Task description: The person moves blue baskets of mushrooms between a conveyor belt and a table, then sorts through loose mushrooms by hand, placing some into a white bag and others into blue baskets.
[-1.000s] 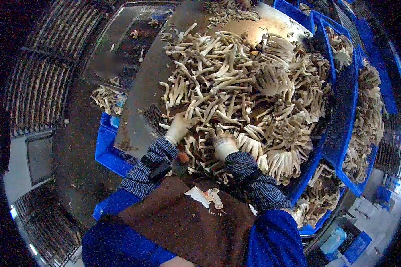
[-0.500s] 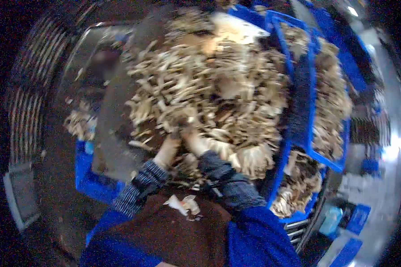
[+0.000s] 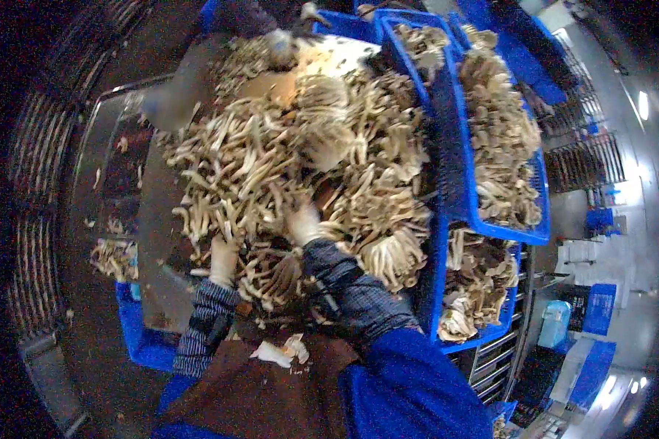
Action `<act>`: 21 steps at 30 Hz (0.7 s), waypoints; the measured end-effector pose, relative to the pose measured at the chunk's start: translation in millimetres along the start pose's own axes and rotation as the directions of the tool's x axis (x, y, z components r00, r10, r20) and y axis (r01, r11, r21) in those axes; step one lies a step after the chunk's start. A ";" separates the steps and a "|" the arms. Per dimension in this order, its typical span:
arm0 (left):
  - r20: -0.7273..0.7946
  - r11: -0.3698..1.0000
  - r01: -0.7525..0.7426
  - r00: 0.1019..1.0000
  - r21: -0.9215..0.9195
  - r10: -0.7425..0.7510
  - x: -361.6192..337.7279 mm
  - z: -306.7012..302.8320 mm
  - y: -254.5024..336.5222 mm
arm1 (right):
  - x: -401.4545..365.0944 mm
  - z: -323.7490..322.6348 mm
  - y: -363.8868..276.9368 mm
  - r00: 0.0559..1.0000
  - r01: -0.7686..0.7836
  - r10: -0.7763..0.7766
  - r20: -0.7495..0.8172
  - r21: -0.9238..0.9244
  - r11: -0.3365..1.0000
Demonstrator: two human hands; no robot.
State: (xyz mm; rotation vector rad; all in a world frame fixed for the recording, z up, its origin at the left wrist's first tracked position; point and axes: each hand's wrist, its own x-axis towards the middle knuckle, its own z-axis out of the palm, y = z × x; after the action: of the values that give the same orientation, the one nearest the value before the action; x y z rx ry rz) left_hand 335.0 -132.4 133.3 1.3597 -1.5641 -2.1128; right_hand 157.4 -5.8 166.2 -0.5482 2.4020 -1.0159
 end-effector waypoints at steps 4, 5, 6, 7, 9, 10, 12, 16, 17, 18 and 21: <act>-0.195 0.974 -0.081 0.973 0.213 0.123 -8.3 -36.0 -39.5 | 10.4 -20.8 68.8 0.993 0.114 -0.101 0.059 -0.301 0.947; -0.149 0.989 -0.051 0.986 0.137 0.071 -27.0 -38.6 -29.9 | -0.3 -40.1 43.8 0.974 0.041 0.045 0.223 -0.367 0.929; -0.091 0.998 -0.028 0.995 0.056 0.033 -41.6 -36.6 -17.6 | -5.4 -38.7 54.2 0.965 0.056 0.113 0.238 -0.603 0.796; -0.132 0.990 0.085 0.989 0.113 -0.070 -46.2 -33.8 -26.9 | -8.1 -35.4 61.5 0.939 0.154 0.096 0.330 -0.653 0.742; -0.132 0.985 0.142 0.983 0.099 -0.129 -55.4 -19.3 -41.2 | -16.0 -34.2 35.1 0.861 0.259 0.156 0.484 -0.682 0.684; -0.102 0.967 0.181 0.981 0.177 -0.165 -58.4 -10.8 -41.6 | -21.8 -35.2 3.1 0.811 0.262 0.224 0.541 -0.676 0.689; -0.036 0.944 0.094 0.996 0.316 -0.087 -59.4 8.7 -41.2 | -33.9 -19.4 17.2 0.856 0.298 0.082 0.510 -0.616 0.729; 0.167 0.938 0.214 0.971 -0.272 -0.172 -47.7 0.6 -76.9 | -67.9 -4.6 29.6 0.605 0.742 -0.199 0.771 -0.455 0.492; 0.130 0.987 0.131 0.984 -0.097 -0.118 -37.7 -7.1 -95.2 | -68.2 18.2 51.3 0.445 0.860 -0.176 0.878 -0.365 0.358; 0.072 0.994 0.106 0.992 0.027 -0.107 -28.7 -10.5 -111.4 | -87.2 19.3 72.0 0.432 0.899 -0.706 0.561 -0.333 0.285; -0.006 0.974 0.156 0.988 0.165 -0.157 -12.1 -7.4 -83.3 | -82.4 50.8 109.3 0.525 0.846 -0.734 0.431 -0.170 0.506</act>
State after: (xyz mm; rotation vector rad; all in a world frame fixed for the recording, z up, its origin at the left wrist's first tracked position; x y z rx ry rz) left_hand 376.7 -94.1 70.6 1.5793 -1.7219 -2.1163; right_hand 233.5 79.9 75.6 -1.9651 1.9980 -0.6826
